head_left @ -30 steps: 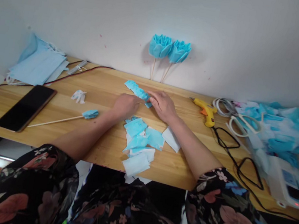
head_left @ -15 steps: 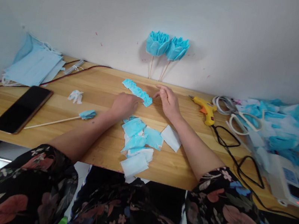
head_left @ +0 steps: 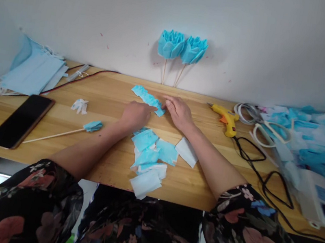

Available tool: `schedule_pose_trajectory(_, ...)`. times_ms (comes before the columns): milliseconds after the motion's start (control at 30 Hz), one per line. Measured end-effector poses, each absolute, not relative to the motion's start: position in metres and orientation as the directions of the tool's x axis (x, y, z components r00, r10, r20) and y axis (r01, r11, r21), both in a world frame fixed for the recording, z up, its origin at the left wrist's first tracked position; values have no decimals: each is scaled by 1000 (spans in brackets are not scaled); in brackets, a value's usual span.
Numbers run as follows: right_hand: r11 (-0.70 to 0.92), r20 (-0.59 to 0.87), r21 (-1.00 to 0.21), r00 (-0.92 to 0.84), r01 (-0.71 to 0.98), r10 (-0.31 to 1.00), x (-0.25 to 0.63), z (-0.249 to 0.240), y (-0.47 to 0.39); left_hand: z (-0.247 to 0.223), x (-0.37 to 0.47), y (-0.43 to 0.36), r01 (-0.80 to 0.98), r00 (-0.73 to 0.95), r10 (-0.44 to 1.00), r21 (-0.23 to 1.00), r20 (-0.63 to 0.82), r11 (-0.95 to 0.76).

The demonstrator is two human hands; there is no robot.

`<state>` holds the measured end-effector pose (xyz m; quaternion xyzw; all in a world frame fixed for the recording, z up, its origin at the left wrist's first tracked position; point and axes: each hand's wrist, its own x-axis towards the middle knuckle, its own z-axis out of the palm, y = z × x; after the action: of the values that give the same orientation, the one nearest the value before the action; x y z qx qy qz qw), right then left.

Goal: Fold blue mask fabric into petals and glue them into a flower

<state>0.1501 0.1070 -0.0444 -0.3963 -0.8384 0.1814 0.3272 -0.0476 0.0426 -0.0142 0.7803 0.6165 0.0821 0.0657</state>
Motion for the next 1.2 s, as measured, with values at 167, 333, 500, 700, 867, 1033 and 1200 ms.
schedule_pose_trajectory(167, 609, 450, -610, -411, 507, 793, 152, -42, 107, -10, -46, 43, 959, 245, 970, 147, -1, -242)
schedule_pose_trajectory(333, 578, 484, -663, -317, 475, 816, 156, -43, 111, -14, -48, 43, 954, 261, 965, 153, 8, -259)
schedule_pose_trajectory(500, 586, 483, -662, -332, 467, 810, 155, -43, 109, -19, -52, 45, 936, 244, 968, 246, 60, -251)
schedule_pose_trajectory(700, 614, 489, -621, -372, 487, 789, 154, -40, 106, -26, -57, 47, 901, 248, 961, 337, 120, -274)
schedule_pose_trajectory(867, 621, 478, -616, -396, 485, 784, 155, -40, 106, -27, -58, 46, 888, 258, 957, 358, 132, -289)
schedule_pose_trajectory(1033, 637, 443, -573, -458, 516, 770, 153, -42, 106, -24, -56, 46, 905, 269, 958, 316, 97, -286)
schedule_pose_trajectory(1200, 631, 412, -524, -479, 571, 775, 151, -45, 107, -20, -54, 46, 918, 285, 957, 270, 64, -291)
